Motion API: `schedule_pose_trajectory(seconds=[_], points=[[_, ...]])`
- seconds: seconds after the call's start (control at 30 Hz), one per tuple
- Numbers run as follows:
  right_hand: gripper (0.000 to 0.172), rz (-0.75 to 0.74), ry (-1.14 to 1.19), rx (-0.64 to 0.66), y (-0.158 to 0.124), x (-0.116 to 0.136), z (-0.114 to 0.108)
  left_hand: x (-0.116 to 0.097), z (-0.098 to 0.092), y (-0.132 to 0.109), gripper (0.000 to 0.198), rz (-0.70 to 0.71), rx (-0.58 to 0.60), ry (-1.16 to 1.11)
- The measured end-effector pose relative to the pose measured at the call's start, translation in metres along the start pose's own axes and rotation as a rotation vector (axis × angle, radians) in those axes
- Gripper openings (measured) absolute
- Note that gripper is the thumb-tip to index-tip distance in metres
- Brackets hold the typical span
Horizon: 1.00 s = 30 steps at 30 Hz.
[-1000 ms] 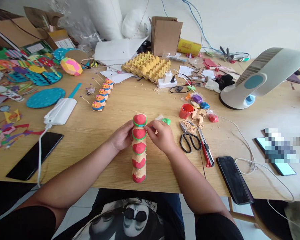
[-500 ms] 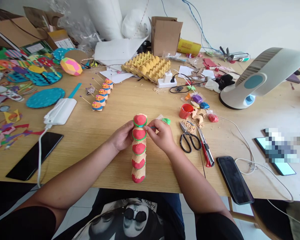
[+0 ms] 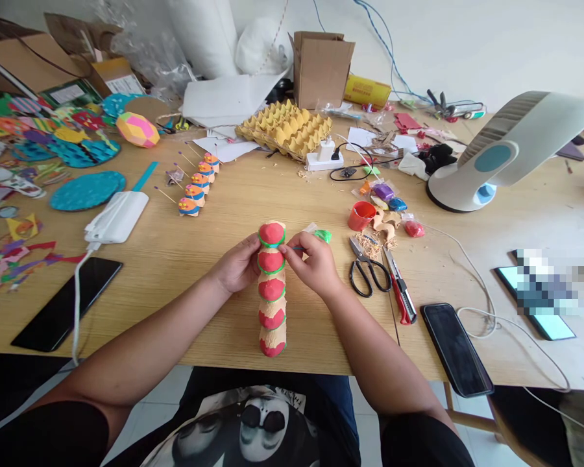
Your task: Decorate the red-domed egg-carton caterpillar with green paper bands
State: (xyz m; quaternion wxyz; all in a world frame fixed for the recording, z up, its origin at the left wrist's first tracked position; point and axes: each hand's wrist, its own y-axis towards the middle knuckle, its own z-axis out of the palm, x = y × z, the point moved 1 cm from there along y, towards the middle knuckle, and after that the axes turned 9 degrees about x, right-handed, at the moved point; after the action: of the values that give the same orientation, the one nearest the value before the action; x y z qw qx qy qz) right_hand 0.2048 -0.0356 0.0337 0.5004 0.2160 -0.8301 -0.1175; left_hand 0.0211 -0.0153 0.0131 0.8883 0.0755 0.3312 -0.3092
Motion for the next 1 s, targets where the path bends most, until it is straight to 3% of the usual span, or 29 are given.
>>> schedule_pose_trajectory(seconds=[0.5, 0.73, 1.0], points=[[0.034, -0.017, 0.005, 0.001, 0.0008, 0.0007, -0.0009, -0.0018, 0.0043, -0.0009, 0.02, -0.003, -0.004, 0.012], [0.009, -0.222, -0.228, 0.007, -0.0013, 0.0023, -0.0061, -0.0011, -0.0006, -0.0007, 0.02, 0.021, 0.024, 0.021], [0.009, -0.256, -0.357, 0.015, -0.0014, -0.0017, -0.0052, -0.0009, 0.0, -0.0004, 0.023, 0.039, 0.017, 0.06]])
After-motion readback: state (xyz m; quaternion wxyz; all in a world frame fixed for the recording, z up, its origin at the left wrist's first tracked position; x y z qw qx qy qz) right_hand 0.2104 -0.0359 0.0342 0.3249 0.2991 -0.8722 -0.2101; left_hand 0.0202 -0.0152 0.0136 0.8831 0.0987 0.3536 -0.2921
